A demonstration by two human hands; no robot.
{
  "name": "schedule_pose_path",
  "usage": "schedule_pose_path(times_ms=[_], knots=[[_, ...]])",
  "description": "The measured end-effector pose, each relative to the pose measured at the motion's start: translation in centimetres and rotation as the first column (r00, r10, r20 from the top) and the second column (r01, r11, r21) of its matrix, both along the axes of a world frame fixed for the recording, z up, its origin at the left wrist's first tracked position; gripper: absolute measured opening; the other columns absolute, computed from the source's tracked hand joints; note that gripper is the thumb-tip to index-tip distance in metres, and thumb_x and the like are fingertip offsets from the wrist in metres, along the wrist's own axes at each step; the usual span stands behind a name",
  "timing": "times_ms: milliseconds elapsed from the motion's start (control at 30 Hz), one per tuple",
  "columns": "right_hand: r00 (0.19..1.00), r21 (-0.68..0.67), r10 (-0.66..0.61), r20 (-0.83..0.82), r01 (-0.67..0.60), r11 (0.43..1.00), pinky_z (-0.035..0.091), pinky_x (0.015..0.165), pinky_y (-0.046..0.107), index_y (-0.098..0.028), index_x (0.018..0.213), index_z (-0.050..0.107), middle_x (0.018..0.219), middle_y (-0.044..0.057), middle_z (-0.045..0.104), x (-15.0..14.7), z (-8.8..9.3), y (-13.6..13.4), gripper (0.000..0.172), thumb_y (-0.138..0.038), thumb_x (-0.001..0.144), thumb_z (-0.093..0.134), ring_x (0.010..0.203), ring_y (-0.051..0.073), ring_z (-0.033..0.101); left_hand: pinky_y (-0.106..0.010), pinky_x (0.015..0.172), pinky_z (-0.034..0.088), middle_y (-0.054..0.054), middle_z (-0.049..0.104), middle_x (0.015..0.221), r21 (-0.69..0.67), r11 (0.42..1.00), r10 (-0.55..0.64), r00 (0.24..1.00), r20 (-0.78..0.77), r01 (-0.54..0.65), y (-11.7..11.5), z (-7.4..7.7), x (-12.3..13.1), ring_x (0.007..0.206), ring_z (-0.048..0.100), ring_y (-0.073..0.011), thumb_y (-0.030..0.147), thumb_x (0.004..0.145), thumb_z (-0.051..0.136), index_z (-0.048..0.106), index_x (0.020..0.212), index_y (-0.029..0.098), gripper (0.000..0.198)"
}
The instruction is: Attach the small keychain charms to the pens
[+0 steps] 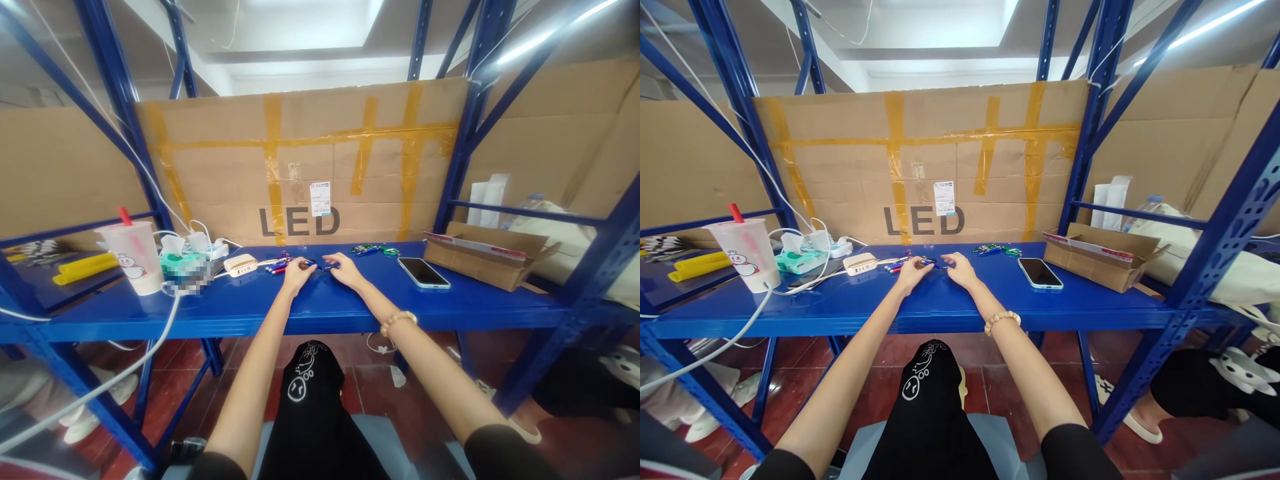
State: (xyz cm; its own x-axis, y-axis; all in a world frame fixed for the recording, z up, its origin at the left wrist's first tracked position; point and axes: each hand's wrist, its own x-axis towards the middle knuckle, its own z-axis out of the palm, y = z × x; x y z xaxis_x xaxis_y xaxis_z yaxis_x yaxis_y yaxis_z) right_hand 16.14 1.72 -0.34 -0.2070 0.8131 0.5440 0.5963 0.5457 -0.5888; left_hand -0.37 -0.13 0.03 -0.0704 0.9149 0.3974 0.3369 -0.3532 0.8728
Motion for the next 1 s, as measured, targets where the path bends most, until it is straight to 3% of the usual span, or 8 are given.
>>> schedule_pose_path(times_ms=[133, 233, 367, 567, 700, 767, 900, 1000], knots=[[0.955, -0.165, -0.294, 0.035, 0.296, 0.941, 0.04, 0.094, 0.036, -0.02, 0.11, 0.061, 0.111, 0.006, 0.058, 0.3, 0.2, 0.0, 0.04, -0.012, 0.072, 0.049, 0.103, 0.018, 0.055, -0.027, 0.065, 0.046, -0.002, 0.061, 0.071, -0.001, 0.987, 0.162, 0.987, 0.011, -0.162, -0.2, 0.3, 0.0, 0.069, 0.057, -0.0149, 0.019, 0.067, 0.062, 0.057, 0.081, 0.016, 0.015], [0.927, -0.249, -0.347, 0.146, 0.374, 0.894, 0.034, 0.098, 0.039, -0.019, 0.118, 0.055, 0.121, 0.009, 0.052, 0.3, 0.4, 0.0, 0.043, -0.022, 0.075, 0.051, 0.112, 0.022, 0.049, -0.027, 0.065, 0.046, -0.001, 0.059, 0.071, -0.011, 0.974, 0.226, 0.974, -0.026, -0.226, -0.1, 0.3, 0.0, 0.069, 0.057, -0.015, 0.015, 0.068, 0.06, 0.055, 0.082, 0.017, 0.015], [0.891, -0.287, -0.39, 0.231, 0.445, 0.848, 0.033, 0.099, 0.035, -0.017, 0.128, 0.046, 0.129, 0.012, 0.045, 0.8, 0.8, 0.6, 0.053, -0.029, 0.077, 0.052, 0.119, 0.024, 0.043, -0.029, 0.075, 0.043, -0.005, 0.06, 0.087, 0.008, 0.952, 0.302, 0.938, -0.17, -0.305, 0.3, 0.0, -0.2, 0.086, 0.056, -0.0177, 0.014, 0.069, 0.059, 0.054, 0.074, 0.018, 0.008], [0.725, -0.172, -0.514, 0.459, 0.64, 0.748, 0.03, 0.096, 0.044, -0.014, 0.121, 0.051, 0.128, 0.015, 0.044, 4.2, 1.3, 1.7, 0.043, -0.034, 0.085, 0.041, 0.119, 0.029, 0.039, -0.039, 0.089, 0.035, -0.007, 0.056, 0.106, -0.009, 0.895, 0.409, 0.831, -0.377, -0.446, 0.1, 0.2, 0.1, 0.108, 0.048, -0.024, 0.011, 0.071, 0.053, 0.058, 0.079, 0.021, 0.013], [0.655, -0.074, -0.535, 0.534, 0.666, 0.742, 0.032, 0.095, 0.039, -0.013, 0.115, 0.055, 0.125, 0.015, 0.047, 6.3, 1.3, 2.5, 0.036, -0.025, 0.086, 0.038, 0.116, 0.026, 0.042, -0.04, 0.091, 0.032, -0.007, 0.057, 0.106, -0.033, 0.892, 0.395, 0.812, -0.429, -0.451, -0.1, 0.4, 0.3, 0.111, 0.045, -0.0252, 0.01, 0.068, 0.055, 0.06, 0.077, 0.021, 0.016], [0.627, -0.069, -0.57, 0.532, 0.702, 0.708, 0.033, 0.093, 0.037, -0.012, 0.113, 0.056, 0.123, 0.016, 0.048, 6.9, 1.2, 3.1, 0.035, -0.021, 0.085, 0.037, 0.115, 0.025, 0.044, -0.04, 0.09, 0.032, -0.006, 0.058, 0.105, -0.027, 0.893, 0.398, 0.815, -0.421, -0.45, 0.0, 0.3, 0.2, 0.109, 0.046, -0.025, 0.011, 0.069, 0.054, 0.06, 0.076, 0.021, 0.014], [0.536, -0.067, -0.684, 0.494, 0.808, 0.585, 0.03, 0.096, 0.038, -0.005, 0.121, 0.049, 0.126, 0.021, 0.045, 7.4, 0.7, 4.1, 0.042, -0.023, 0.084, 0.038, 0.119, 0.027, 0.04, -0.041, 0.087, 0.035, -0.007, 0.06, 0.099, -0.007, 0.898, 0.407, 0.837, -0.366, -0.44, 0.3, 0.0, 0.1, 0.104, 0.049, -0.0256, 0.013, 0.07, 0.053, 0.06, 0.074, 0.021, 0.011], [0.497, -0.049, -0.694, 0.521, 0.829, 0.557, 0.02, 0.103, 0.044, -0.002, 0.131, 0.037, 0.138, 0.024, 0.031, 7.6, 0.4, 4.7, 0.059, -0.036, 0.083, 0.042, 0.129, 0.032, 0.025, -0.043, 0.085, 0.035, -0.008, 0.061, 0.094, 0.01, 0.9, 0.415, 0.85, -0.325, -0.436, 0.5, -0.2, 0.0, 0.1, 0.051, -0.0267, 0.016, 0.07, 0.053, 0.06, 0.071, 0.02, 0.008]])
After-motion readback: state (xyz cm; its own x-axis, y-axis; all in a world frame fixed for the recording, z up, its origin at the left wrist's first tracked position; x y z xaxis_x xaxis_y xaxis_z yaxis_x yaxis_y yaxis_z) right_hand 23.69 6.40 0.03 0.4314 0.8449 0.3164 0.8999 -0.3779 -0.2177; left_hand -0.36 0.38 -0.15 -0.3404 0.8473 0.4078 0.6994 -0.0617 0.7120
